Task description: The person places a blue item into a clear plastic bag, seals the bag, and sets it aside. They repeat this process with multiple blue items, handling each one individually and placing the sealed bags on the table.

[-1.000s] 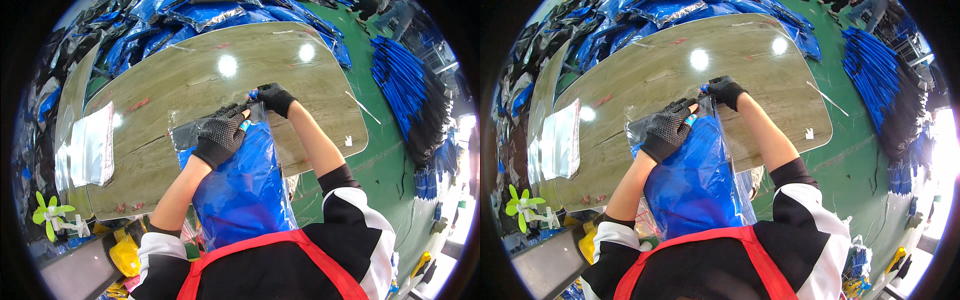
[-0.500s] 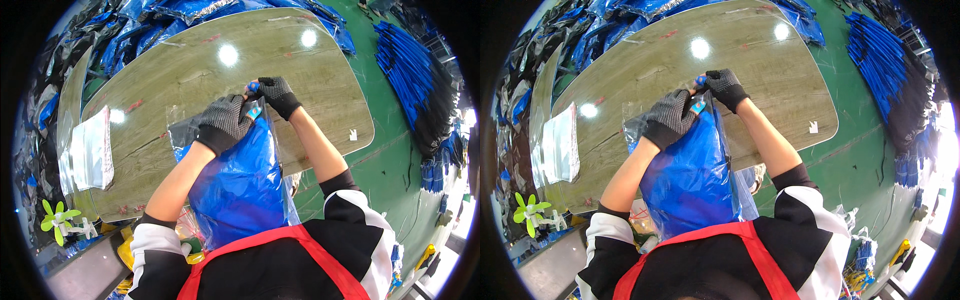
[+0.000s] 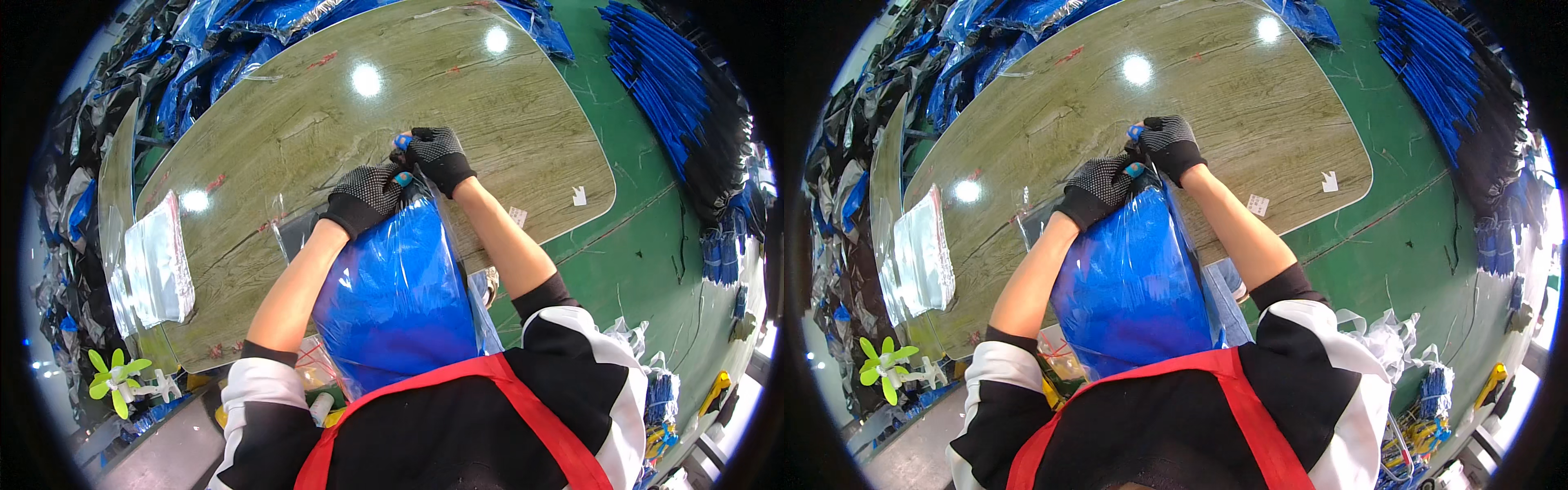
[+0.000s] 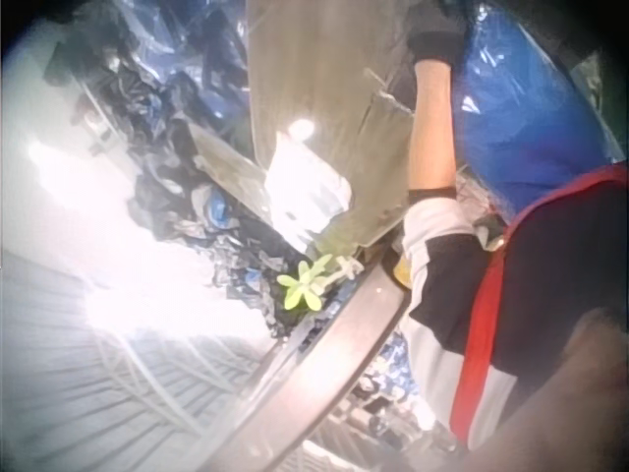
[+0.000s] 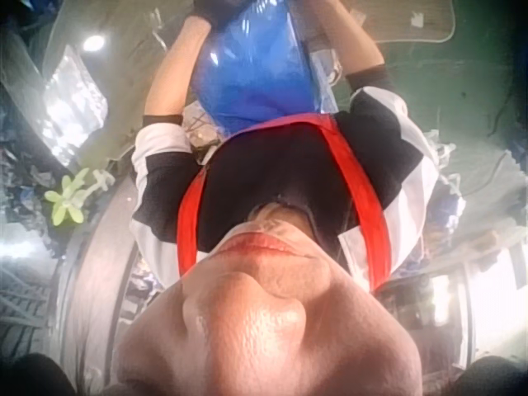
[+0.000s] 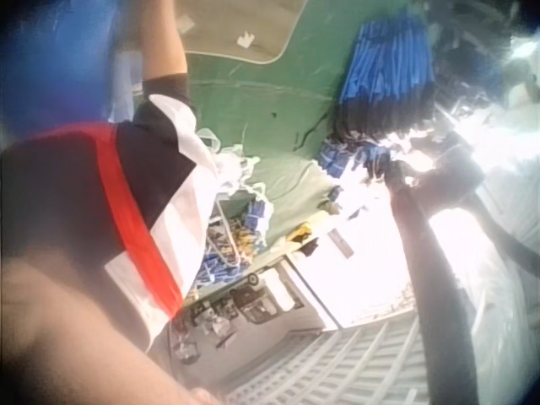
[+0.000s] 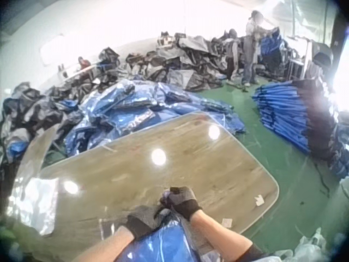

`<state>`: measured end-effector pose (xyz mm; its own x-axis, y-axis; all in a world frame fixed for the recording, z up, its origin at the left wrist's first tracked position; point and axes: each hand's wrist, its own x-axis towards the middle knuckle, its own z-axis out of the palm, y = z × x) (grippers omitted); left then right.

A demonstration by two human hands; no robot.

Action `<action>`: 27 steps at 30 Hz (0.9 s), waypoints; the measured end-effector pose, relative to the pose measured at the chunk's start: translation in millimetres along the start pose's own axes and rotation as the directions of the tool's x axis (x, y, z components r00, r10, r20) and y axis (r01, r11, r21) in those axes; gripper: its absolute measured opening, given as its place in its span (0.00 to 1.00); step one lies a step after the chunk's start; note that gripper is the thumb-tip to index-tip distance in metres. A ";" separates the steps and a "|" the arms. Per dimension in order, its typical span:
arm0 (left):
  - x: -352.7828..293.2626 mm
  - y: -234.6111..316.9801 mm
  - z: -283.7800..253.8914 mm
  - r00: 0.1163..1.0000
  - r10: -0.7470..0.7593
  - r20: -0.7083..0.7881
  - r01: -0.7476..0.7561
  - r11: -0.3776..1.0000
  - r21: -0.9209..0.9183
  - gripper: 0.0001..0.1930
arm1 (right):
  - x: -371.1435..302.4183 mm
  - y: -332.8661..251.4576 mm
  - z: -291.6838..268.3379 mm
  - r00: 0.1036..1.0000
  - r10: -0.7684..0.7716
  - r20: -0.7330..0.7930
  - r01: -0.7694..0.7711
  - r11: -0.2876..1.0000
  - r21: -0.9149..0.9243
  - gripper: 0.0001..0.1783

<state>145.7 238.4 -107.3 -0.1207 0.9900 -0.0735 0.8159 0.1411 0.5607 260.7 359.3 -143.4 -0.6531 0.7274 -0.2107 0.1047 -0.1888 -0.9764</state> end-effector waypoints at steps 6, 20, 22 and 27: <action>-3.2 -1.0 20.9 0.894 0.275 -0.355 -0.081 0.876 0.475 0.12 | -7.6 15.7 10.9 0.997 0.019 -0.074 -0.002 0.974 0.228 0.10; -63.3 38.6 2.0 0.970 0.168 -0.173 -0.127 0.967 0.222 0.23 | -23.7 0.8 -24.4 0.982 -0.044 0.183 0.029 0.996 0.086 0.14; -59.5 37.1 8.9 0.977 0.164 -0.134 -0.120 0.950 0.287 0.25 | -19.5 2.1 -27.3 0.982 -0.043 0.186 0.022 0.994 0.110 0.14; -46.7 37.2 17.3 0.980 0.156 -0.120 -0.103 0.927 0.360 0.27 | -13.0 5.4 -29.6 0.984 0.006 0.176 -0.026 0.994 0.110 0.15</action>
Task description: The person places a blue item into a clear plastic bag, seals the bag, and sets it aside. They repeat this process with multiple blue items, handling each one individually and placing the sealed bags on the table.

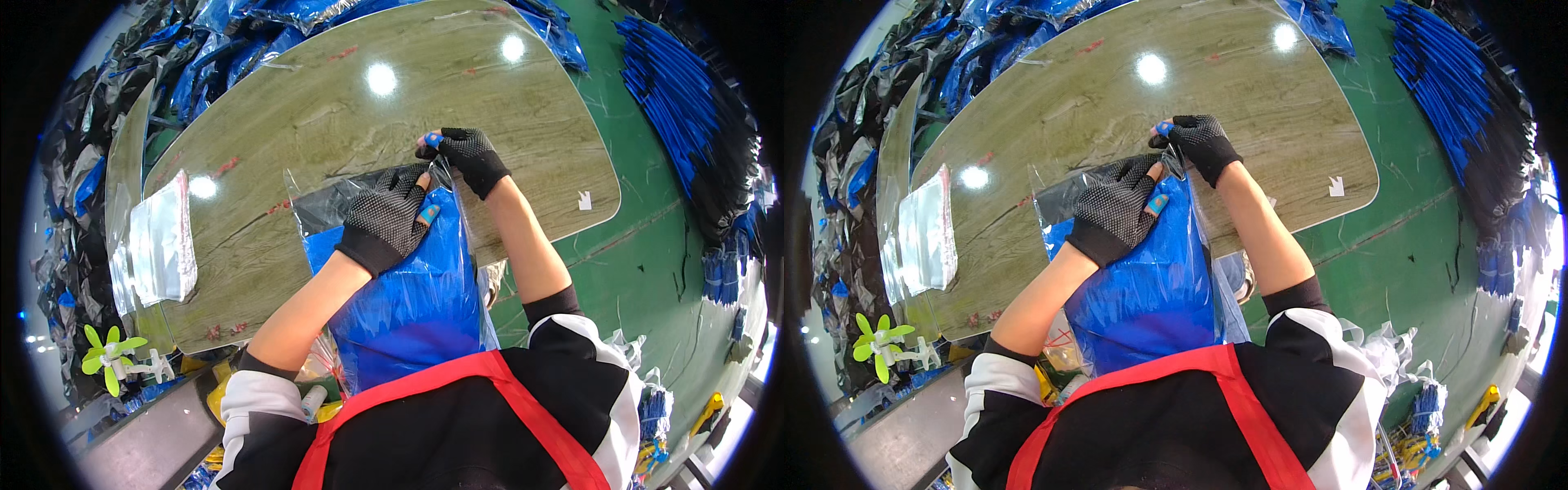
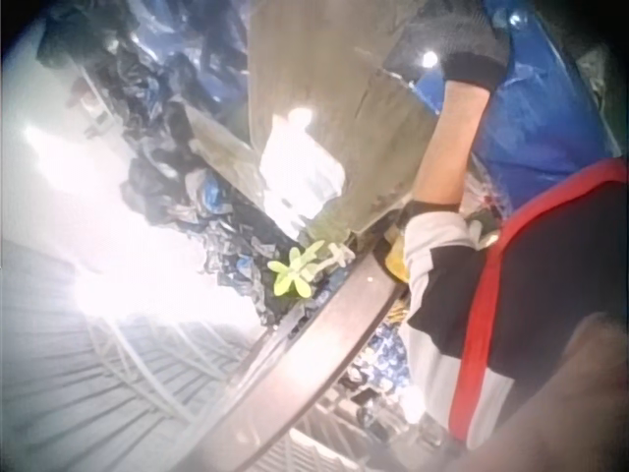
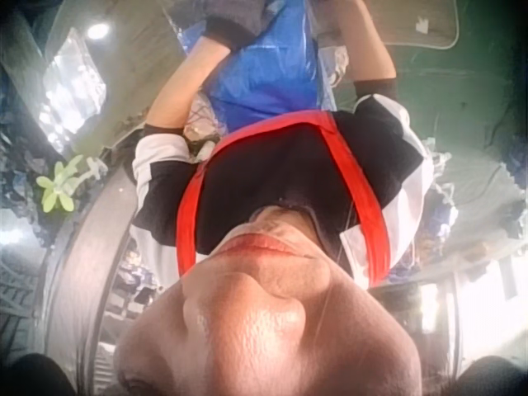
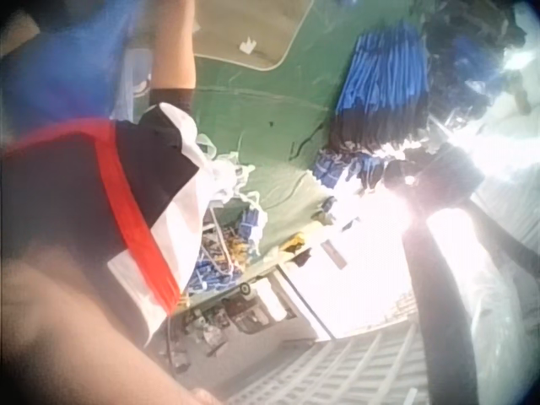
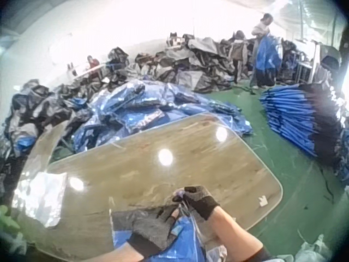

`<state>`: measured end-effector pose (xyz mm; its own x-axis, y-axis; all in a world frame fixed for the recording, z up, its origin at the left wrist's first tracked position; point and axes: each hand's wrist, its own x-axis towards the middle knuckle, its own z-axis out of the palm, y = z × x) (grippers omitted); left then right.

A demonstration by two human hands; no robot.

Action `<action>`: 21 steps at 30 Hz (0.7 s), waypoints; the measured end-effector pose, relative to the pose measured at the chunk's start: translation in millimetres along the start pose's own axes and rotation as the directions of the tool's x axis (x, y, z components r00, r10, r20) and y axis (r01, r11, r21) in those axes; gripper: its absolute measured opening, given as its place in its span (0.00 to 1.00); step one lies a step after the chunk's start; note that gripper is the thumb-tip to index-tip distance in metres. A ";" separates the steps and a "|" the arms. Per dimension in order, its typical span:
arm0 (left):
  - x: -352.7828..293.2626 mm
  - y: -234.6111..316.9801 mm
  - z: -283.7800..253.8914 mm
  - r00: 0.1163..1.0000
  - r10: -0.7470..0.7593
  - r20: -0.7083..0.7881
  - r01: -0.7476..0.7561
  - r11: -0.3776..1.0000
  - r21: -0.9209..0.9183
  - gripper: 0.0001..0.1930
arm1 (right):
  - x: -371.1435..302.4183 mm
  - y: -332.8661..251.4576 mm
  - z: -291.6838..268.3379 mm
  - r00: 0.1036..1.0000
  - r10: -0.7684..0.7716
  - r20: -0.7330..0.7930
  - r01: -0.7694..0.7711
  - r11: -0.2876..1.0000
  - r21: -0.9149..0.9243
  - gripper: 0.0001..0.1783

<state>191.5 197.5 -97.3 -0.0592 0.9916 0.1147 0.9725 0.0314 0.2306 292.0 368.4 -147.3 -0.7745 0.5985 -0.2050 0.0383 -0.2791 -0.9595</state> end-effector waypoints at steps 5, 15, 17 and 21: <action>3.5 -0.2 -2.0 0.996 0.037 -0.080 -0.041 0.998 -0.046 0.23 | -11.3 -1.1 -2.4 0.996 -0.073 0.045 0.077 0.993 -0.087 0.15; -14.2 -18.1 -9.5 0.999 0.018 -0.035 -0.024 0.985 -0.170 0.23 | -38.1 0.1 -18.8 0.875 -0.370 0.313 0.484 0.648 -0.588 0.10; -27.3 -25.5 -15.7 0.999 0.034 -0.038 -0.038 0.992 -0.117 0.23 | -40.5 -5.0 -19.4 0.861 -0.390 0.326 0.506 0.593 -0.626 0.09; -52.6 -37.2 -23.6 0.998 -0.044 -0.038 0.041 0.996 -0.076 0.23 | -41.0 -29.8 -3.2 0.842 -0.330 0.426 0.538 0.479 -0.693 0.10</action>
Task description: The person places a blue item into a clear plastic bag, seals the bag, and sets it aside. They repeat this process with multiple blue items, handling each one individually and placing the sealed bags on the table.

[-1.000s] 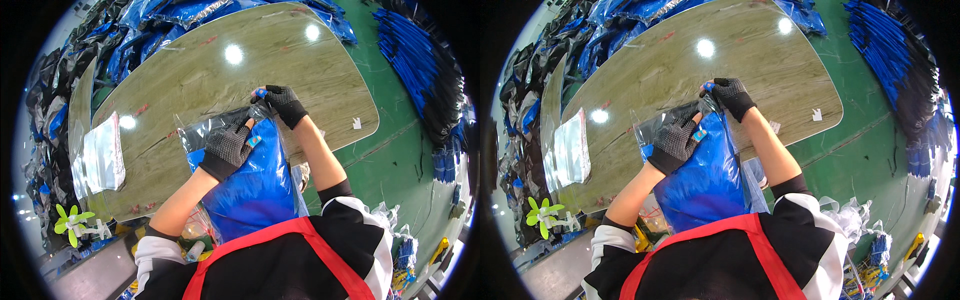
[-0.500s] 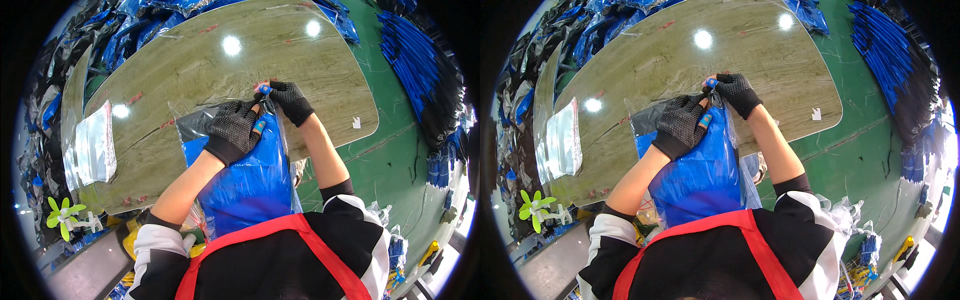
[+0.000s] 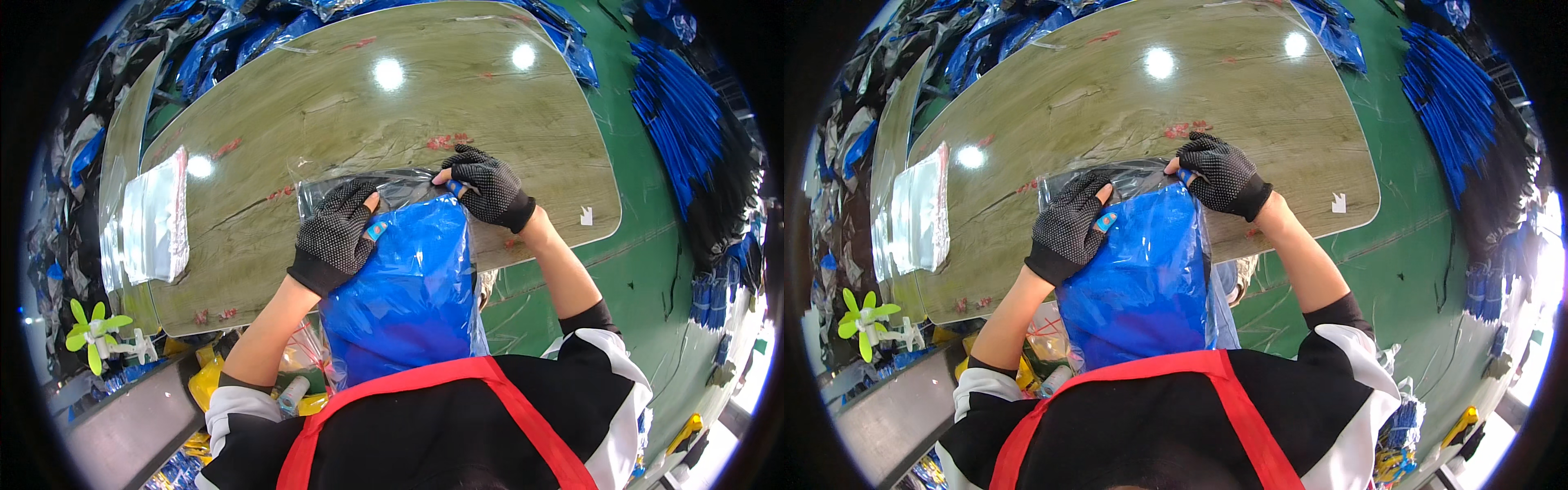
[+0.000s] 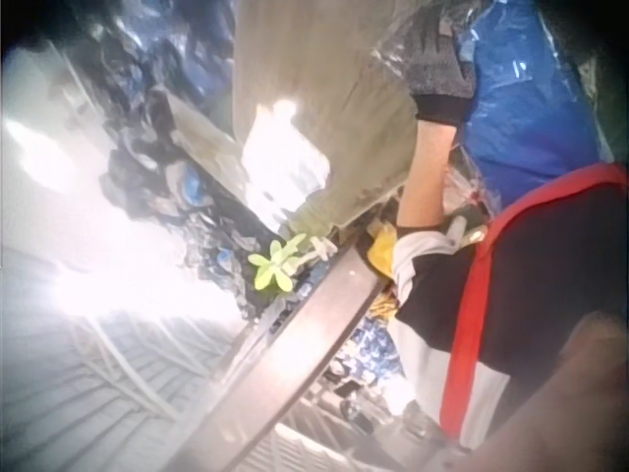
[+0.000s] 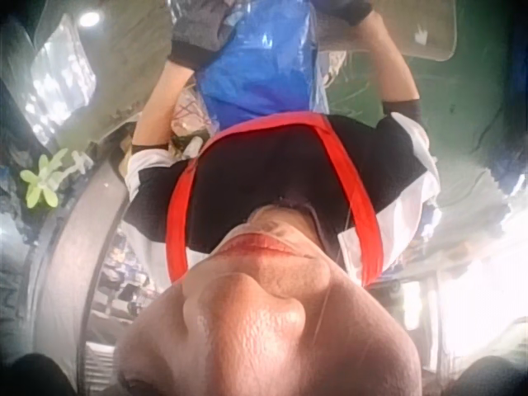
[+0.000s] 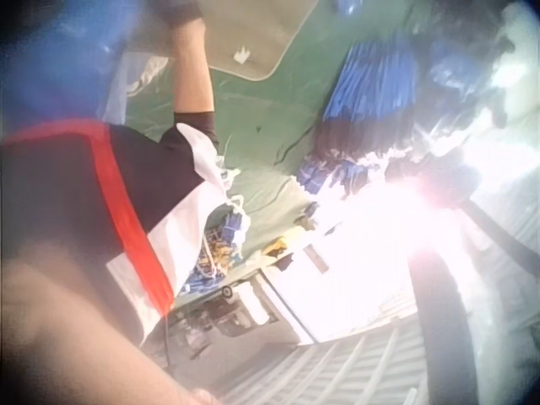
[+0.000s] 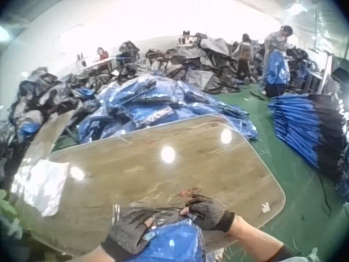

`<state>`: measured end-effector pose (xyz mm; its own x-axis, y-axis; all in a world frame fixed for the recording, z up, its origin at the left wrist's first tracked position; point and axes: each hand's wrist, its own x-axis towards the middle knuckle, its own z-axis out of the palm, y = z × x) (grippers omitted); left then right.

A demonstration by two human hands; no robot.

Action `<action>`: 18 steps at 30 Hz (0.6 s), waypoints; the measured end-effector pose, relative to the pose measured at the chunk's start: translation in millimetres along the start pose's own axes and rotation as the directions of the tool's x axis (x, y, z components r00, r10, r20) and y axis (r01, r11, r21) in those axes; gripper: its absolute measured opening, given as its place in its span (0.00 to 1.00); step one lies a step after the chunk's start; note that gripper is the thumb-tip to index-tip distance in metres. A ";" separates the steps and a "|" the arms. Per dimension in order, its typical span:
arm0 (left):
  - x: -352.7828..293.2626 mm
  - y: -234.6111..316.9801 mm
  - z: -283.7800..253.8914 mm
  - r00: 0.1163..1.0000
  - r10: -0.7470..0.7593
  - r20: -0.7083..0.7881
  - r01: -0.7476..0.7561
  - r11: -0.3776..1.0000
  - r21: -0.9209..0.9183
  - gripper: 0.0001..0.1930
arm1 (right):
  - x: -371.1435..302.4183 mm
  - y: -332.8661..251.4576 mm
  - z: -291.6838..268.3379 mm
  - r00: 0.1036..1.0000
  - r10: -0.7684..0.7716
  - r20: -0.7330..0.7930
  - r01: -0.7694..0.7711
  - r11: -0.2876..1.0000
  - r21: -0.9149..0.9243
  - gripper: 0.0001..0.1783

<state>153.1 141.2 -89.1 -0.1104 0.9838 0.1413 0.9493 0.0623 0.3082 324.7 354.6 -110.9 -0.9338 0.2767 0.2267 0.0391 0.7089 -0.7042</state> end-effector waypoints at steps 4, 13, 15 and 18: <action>-4.7 -7.1 3.2 0.999 0.005 -0.046 -0.007 0.999 -0.044 0.21 | 31.9 -37.9 14.0 0.970 0.204 0.135 -0.148 0.929 -0.339 0.26; -4.0 -13.3 9.2 0.991 0.020 -0.136 -0.039 0.990 -0.139 0.20 | 58.0 -42.0 65.1 0.997 -0.052 0.056 0.072 0.892 -0.446 0.11; -5.4 -15.6 10.2 0.989 0.016 -0.150 -0.043 0.983 -0.178 0.18 | 52.0 -38.5 69.0 0.994 -0.085 0.073 0.109 0.882 -0.458 0.10; -9.6 -21.2 10.7 0.988 -0.004 -0.155 -0.032 0.973 -0.227 0.17 | 41.6 -44.3 71.5 0.995 -0.031 0.095 0.073 0.869 -0.489 0.10</action>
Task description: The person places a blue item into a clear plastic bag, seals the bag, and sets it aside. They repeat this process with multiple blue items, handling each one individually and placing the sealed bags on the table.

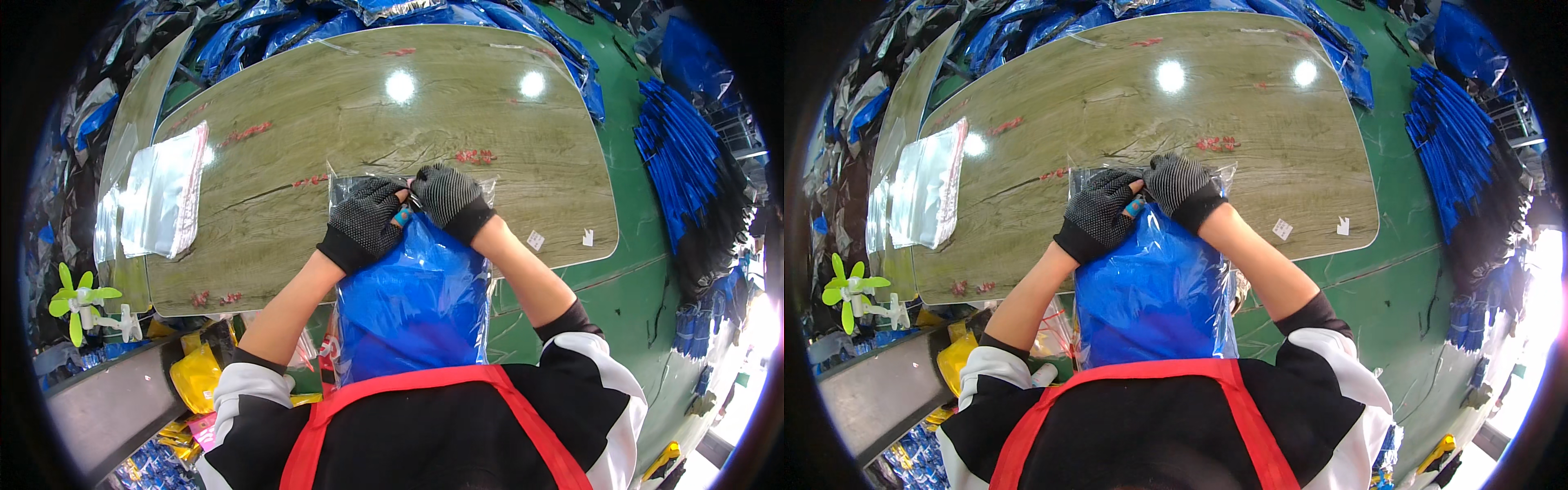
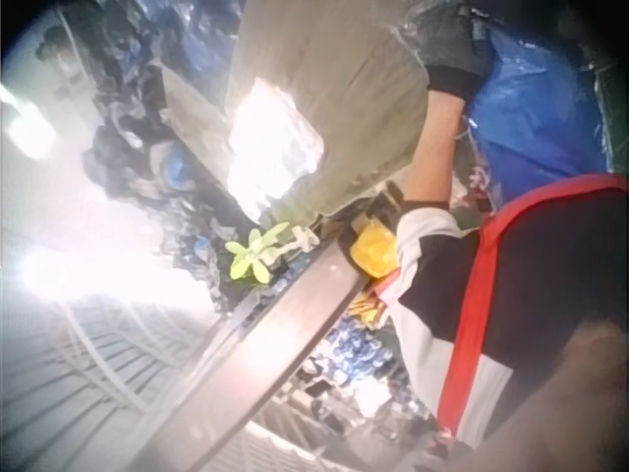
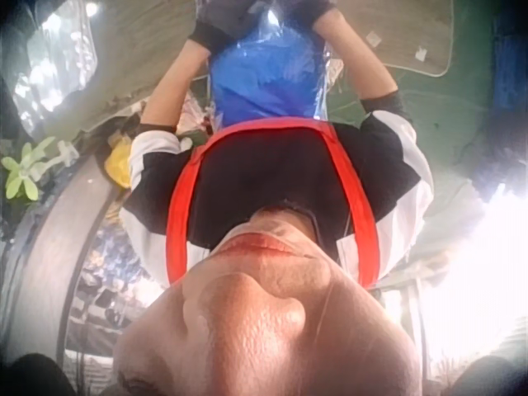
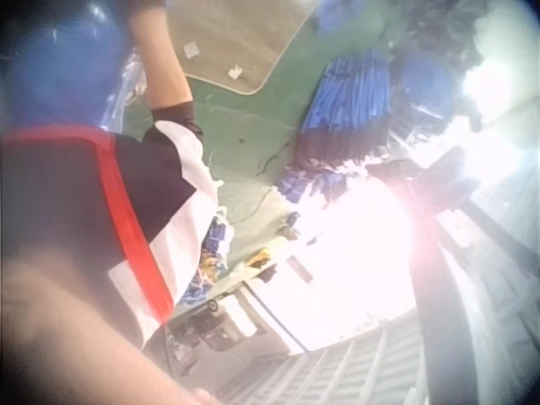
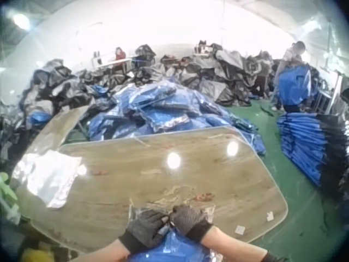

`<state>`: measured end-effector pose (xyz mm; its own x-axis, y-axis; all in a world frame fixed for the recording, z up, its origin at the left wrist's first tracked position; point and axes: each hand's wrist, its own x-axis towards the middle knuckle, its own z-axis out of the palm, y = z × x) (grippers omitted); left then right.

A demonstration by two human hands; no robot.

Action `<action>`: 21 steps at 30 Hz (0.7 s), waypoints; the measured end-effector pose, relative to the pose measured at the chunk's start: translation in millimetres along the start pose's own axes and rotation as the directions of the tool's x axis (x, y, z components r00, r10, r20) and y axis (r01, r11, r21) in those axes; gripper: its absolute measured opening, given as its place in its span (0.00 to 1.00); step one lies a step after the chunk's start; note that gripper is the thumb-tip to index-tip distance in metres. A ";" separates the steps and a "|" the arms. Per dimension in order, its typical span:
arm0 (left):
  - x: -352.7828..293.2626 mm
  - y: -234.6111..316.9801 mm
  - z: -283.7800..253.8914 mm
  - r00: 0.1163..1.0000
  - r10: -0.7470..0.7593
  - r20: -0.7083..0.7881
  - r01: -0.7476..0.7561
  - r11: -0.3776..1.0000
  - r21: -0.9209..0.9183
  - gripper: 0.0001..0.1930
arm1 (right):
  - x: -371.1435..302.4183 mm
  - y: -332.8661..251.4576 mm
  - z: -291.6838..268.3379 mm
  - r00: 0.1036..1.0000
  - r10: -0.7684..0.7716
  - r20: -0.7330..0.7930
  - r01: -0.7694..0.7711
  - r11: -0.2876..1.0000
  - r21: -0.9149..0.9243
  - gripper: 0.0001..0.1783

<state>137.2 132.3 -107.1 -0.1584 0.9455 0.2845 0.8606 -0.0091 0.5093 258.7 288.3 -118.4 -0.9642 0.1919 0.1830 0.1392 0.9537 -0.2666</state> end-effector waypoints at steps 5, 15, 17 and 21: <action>-17.0 -10.3 -11.1 0.978 -0.178 -0.111 0.196 0.966 0.171 0.16 | -1.1 -27.1 -13.5 0.996 0.046 0.083 -0.042 0.998 -0.049 0.15; -33.9 -27.2 -9.4 0.965 -0.208 -0.158 0.216 0.976 0.035 0.16 | 54.1 -43.4 16.7 0.993 0.121 -0.001 -0.120 0.983 0.139 0.13; -36.3 -29.2 -8.6 0.967 -0.177 -0.185 0.185 0.983 0.022 0.16 | 53.0 -37.7 23.8 0.998 0.029 -0.050 -0.021 0.989 0.149 0.11; -42.5 -27.4 -8.5 0.948 -0.287 -0.138 0.289 0.957 -0.003 0.17 | 47.4 -35.8 25.4 0.995 -0.094 -0.023 0.095 0.992 0.082 0.10</action>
<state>116.2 89.5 -126.2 -0.4639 0.8541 0.2351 0.7762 0.2639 0.5727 202.3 257.4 -124.2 -0.9676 0.1069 0.2285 0.0278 0.9454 -0.3246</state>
